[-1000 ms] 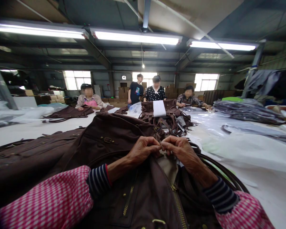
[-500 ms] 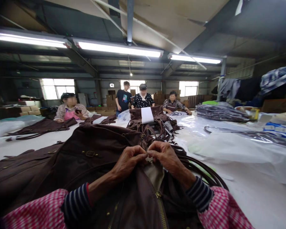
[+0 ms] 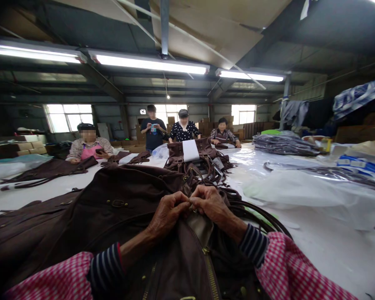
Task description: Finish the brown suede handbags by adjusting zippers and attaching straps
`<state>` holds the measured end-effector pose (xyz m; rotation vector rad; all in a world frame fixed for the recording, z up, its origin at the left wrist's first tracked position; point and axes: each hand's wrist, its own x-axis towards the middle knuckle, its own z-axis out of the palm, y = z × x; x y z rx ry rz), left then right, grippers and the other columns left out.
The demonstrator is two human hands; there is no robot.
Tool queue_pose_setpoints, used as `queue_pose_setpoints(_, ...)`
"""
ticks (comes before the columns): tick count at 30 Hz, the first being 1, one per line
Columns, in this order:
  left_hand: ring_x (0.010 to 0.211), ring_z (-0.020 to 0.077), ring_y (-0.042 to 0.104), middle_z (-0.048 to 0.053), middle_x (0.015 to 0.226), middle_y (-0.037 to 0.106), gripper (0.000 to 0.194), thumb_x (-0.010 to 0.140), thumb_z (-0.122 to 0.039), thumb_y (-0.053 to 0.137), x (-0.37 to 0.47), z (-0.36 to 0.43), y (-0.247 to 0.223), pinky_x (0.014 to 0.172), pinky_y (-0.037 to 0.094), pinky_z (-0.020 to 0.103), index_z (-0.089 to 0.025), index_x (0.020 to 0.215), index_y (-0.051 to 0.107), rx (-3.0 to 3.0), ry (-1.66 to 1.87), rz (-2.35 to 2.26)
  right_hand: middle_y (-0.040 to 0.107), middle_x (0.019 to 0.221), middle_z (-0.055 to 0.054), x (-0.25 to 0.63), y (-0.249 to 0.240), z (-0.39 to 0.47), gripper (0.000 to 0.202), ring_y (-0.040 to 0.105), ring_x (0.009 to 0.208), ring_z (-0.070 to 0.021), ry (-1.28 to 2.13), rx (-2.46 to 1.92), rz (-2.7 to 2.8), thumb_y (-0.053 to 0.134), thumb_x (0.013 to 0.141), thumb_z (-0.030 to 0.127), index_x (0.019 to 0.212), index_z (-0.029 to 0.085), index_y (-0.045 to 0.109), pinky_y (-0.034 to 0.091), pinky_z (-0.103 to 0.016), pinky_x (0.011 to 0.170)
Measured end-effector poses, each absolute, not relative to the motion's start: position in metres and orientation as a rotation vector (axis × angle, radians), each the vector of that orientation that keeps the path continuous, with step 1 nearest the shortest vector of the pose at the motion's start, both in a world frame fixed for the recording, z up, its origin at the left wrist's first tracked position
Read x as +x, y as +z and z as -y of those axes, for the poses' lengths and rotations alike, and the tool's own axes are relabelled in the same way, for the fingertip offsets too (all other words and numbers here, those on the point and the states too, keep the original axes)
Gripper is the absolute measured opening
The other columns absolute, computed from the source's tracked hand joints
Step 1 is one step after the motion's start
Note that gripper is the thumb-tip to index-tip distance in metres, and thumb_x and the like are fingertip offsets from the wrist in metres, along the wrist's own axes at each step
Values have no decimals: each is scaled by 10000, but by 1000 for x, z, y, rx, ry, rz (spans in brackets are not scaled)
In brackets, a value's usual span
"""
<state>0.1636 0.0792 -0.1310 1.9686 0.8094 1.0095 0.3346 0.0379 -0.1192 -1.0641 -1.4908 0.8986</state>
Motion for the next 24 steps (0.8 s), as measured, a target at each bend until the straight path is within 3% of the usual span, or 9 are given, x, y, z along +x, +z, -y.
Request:
queue_pose_setpoints(7,702,158,622,11,752,696,191,875,-347,614,162,-83,-128,671,429,227,-174,844,688,2079,965,-745,573,592,36,339,-117,-33,261,442,477,-71,787,-1082,1519,701,781,406,726,170,606,325,-212,464)
queue_pose_setpoints(12,778,174,625,35,827,703,259,905,-383,577,157,-85,-108,711,445,232,-157,887,702,2228,724,-648,590,621,27,369,-96,-12,251,474,515,-92,671,-1174,1498,711,763,406,801,165,650,351,-228,487)
queue_pose_setpoints(18,964,207,630,35,1005,717,237,847,-160,563,144,-69,-47,895,421,271,-199,1007,733,2537,213,-361,633,720,-13,419,-102,27,277,542,633,-140,624,-1392,1684,663,831,430,813,155,698,404,-261,578)
queue_pose_setpoints(22,1018,191,564,-24,1063,692,564,689,19,530,146,-49,-29,912,324,300,-307,1118,696,2893,-117,-401,586,634,21,410,-128,38,414,519,568,-151,645,-1503,1712,672,842,547,1049,190,634,326,-262,521)
queue_pose_setpoints(24,1021,202,516,-18,1050,668,586,650,31,537,149,-42,-34,859,294,324,-314,1104,674,3087,-198,-439,530,596,57,398,-135,40,490,492,562,-149,581,-1543,1687,729,795,476,1170,205,567,297,-263,530)
